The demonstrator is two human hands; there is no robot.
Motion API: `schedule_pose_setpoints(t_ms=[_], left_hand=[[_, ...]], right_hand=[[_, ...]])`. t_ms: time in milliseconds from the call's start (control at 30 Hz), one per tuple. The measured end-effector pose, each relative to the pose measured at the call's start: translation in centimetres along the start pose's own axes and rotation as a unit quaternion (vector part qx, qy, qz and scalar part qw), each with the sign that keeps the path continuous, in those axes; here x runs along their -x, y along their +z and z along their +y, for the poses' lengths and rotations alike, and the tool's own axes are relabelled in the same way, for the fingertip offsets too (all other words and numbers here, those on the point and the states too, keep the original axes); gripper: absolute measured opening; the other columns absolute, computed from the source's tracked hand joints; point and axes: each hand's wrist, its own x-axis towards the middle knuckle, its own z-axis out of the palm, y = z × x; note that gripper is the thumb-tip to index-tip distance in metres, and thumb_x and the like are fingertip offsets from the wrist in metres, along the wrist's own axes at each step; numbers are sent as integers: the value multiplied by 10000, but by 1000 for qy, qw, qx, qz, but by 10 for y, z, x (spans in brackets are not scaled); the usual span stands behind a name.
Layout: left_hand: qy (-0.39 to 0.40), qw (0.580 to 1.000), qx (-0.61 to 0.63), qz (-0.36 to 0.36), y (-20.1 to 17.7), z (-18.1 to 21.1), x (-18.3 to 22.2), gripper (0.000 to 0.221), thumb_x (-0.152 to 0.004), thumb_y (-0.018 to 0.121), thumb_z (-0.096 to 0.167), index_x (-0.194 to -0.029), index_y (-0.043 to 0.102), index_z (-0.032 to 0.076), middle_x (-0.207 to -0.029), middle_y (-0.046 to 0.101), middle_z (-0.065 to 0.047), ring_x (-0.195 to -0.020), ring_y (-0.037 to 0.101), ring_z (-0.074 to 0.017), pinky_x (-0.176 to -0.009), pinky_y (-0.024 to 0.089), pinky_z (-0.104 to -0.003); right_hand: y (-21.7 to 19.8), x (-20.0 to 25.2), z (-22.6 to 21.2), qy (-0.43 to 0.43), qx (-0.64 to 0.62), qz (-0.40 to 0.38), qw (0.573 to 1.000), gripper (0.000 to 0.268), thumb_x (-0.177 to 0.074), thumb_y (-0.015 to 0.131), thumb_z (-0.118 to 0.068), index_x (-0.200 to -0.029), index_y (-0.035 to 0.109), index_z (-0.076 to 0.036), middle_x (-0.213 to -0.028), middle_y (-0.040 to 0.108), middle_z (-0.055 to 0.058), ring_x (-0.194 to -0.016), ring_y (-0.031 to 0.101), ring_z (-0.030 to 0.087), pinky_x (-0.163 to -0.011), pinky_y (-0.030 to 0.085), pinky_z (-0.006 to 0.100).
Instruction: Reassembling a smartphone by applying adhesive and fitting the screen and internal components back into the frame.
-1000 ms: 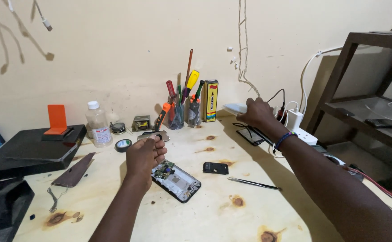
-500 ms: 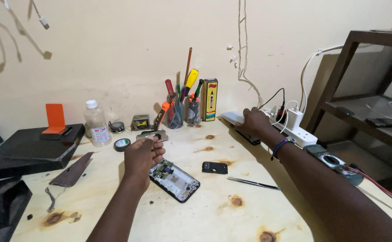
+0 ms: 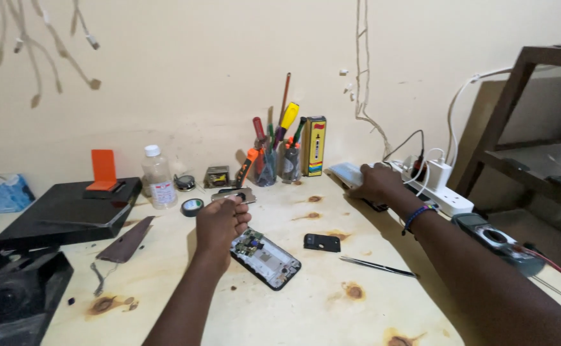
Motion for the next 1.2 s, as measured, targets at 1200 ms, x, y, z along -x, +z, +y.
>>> schedule_pose_setpoints(t_ms=[1200], left_hand=[[200,895,-388,92,-53,-41,-13,350,-1062,544,444,-1090,768,176,-958,772,-118,-1055,752,-352,-974,588,-529]], right_hand=[[-150,167,-265,-384,-339,119,851,507,-893,777,-298,-1393,787,-212,-1333,693,315,-1186,676,568,-911,623,594]])
